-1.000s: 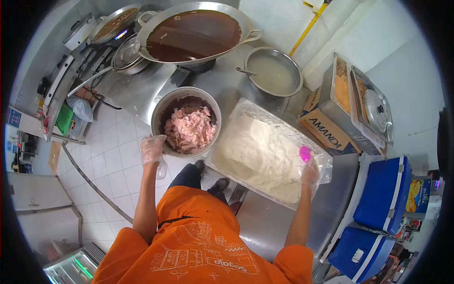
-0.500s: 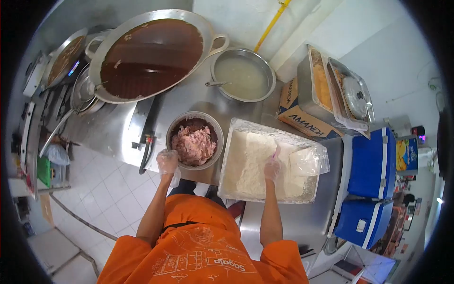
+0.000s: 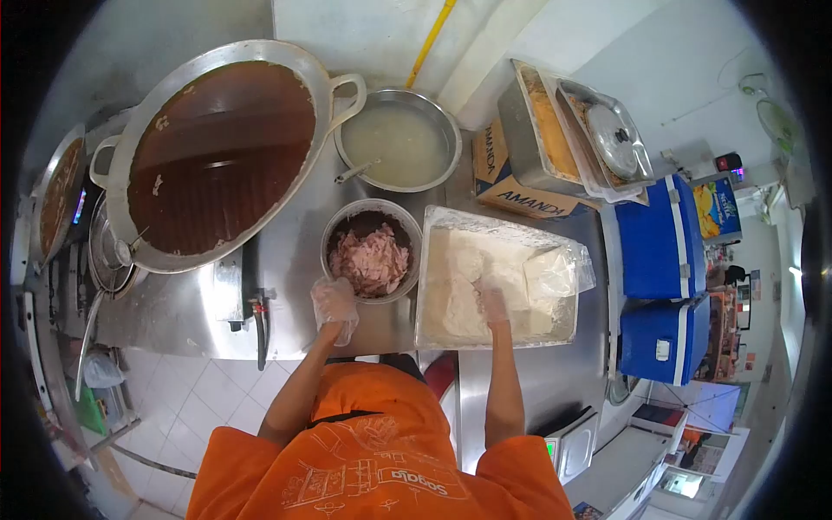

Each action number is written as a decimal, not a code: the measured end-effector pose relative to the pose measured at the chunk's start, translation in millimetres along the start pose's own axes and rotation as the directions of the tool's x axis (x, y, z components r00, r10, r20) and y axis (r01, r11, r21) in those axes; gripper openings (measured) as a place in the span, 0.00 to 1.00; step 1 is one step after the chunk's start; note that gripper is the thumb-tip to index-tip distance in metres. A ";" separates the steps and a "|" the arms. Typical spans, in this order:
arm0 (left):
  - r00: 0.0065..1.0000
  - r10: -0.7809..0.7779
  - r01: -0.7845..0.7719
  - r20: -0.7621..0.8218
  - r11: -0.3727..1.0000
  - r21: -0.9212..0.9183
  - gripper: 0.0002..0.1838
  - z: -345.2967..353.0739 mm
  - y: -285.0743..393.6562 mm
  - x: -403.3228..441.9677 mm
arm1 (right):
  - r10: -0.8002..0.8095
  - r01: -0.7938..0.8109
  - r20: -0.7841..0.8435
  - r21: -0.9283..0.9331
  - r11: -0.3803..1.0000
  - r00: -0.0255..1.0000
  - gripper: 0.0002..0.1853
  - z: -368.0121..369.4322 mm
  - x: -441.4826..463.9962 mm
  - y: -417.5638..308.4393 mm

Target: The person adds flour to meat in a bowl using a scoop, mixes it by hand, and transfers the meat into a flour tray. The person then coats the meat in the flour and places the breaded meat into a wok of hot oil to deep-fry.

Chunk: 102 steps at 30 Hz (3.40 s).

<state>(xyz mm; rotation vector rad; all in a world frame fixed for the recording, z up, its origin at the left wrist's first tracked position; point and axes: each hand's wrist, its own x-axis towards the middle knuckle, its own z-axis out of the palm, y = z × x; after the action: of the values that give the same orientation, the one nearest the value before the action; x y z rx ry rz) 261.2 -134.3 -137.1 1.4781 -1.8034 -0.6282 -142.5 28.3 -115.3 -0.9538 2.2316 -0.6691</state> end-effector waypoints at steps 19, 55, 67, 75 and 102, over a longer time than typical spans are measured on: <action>0.991 -0.053 0.023 0.125 0.974 0.226 0.18 -44.1 25.0 40.2 | -0.697 0.635 -0.249 -0.288 0.716 0.673 0.24 64.8 -66.8 -265.7; 0.904 -0.420 0.412 0.074 0.905 0.107 0.18 -65.5 86.5 50.9 | -0.620 0.631 0.219 -0.507 0.587 0.753 0.20 -42.5 16.7 12.6; 0.942 -0.171 0.003 0.288 0.864 0.504 0.18 -24.0 11.5 45.9 | -0.705 0.708 -0.085 0.006 0.706 0.704 0.14 -31.0 -14.0 -190.5; 0.978 -0.181 0.135 0.104 0.929 0.344 0.09 -20.8 4.0 34.5 | -0.683 0.577 -0.171 -0.416 0.703 0.710 0.14 54.8 -52.1 -242.2; 0.963 -0.261 0.231 0.061 0.923 0.307 0.11 -34.7 22.3 33.8 | -0.502 0.674 0.477 -0.318 0.667 0.722 0.24 -28.4 -22.5 3.2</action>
<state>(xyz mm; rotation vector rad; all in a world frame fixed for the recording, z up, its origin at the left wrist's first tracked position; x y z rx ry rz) 271.0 -159.7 -91.2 1.9300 -1.8657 -0.5792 -151.5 53.3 -90.5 -1.9535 1.7501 -0.1594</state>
